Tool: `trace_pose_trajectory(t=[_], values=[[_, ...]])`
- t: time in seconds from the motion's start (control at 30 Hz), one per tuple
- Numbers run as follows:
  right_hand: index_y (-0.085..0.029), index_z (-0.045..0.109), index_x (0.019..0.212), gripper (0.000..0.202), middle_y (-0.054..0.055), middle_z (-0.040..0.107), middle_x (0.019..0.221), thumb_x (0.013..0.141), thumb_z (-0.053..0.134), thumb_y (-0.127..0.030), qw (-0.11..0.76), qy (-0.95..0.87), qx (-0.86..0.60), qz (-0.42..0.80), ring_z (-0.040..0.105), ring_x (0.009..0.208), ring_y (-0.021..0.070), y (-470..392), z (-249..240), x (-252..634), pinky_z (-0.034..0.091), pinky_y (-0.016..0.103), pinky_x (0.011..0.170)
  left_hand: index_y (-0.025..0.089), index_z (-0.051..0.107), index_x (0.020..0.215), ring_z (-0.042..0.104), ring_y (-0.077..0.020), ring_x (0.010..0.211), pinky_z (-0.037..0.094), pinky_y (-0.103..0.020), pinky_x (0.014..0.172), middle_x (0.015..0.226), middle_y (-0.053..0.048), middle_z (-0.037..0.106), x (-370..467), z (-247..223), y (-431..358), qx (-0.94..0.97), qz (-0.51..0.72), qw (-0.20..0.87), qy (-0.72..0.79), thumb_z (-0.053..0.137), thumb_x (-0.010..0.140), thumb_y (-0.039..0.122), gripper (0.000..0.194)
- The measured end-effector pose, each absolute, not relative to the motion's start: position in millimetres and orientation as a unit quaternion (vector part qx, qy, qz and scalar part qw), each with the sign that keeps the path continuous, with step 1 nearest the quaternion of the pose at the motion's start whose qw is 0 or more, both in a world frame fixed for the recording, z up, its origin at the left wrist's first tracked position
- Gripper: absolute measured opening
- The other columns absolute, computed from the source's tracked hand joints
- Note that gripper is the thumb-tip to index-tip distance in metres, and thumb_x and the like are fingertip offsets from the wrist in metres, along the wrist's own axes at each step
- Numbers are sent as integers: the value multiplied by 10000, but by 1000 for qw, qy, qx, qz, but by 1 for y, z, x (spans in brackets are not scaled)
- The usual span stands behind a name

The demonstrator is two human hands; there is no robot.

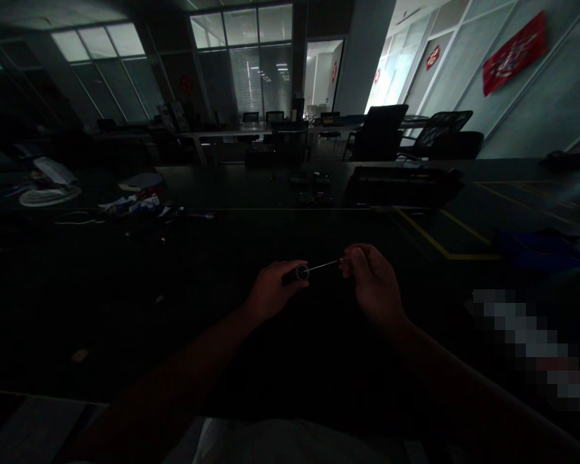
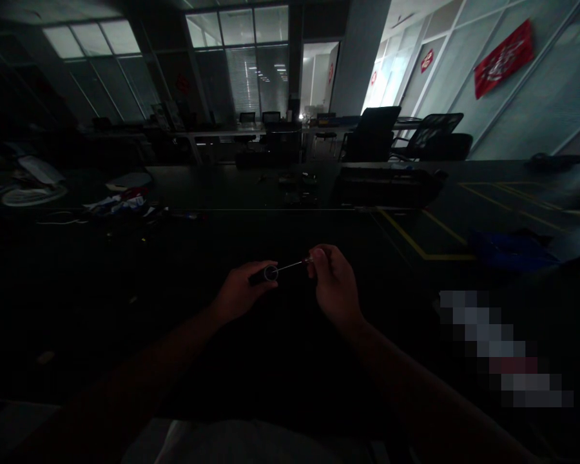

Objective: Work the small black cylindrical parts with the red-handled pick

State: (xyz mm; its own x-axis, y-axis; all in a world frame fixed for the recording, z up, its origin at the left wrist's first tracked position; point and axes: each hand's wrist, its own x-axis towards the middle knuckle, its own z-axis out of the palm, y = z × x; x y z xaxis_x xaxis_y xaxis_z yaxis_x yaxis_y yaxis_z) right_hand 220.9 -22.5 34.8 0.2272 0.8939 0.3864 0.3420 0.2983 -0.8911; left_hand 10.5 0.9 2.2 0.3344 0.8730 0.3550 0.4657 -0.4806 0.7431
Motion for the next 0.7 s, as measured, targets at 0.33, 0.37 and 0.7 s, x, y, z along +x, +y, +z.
trace_pose_trajectory(t=[0.33, 0.37, 0.7], values=[[-220, 662, 891, 227, 12, 709, 737, 940, 573, -423, 517, -650, -537, 151, 645, 636, 149, -33, 41, 218, 476, 282, 599, 264, 681, 1210, 666, -215, 1101, 510, -384, 997, 1186, -30, 718, 12, 2, -1, 772, 376, 267, 438, 768, 835, 211, 388], [-222, 666, 831, 223, 8, 711, 720, 911, 617, -424, 515, -651, -540, 136, 644, 619, 148, -33, 42, 218, 471, 277, 583, 259, 682, 1209, 669, -213, 1092, 515, -381, 989, 1182, -31, 719, 12, 2, -1, 774, 374, 266, 436, 767, 837, 214, 384], [-222, 695, 942, 169, 49, 767, 859, 915, 600, -359, 499, -684, -521, 107, 722, 765, 195, -35, 44, 219, 531, 315, 679, 258, 679, 1215, 672, -204, 1062, 511, -367, 969, 1149, -25, 727, 11, 0, 0, 775, 372, 262, 439, 777, 828, 192, 405]])
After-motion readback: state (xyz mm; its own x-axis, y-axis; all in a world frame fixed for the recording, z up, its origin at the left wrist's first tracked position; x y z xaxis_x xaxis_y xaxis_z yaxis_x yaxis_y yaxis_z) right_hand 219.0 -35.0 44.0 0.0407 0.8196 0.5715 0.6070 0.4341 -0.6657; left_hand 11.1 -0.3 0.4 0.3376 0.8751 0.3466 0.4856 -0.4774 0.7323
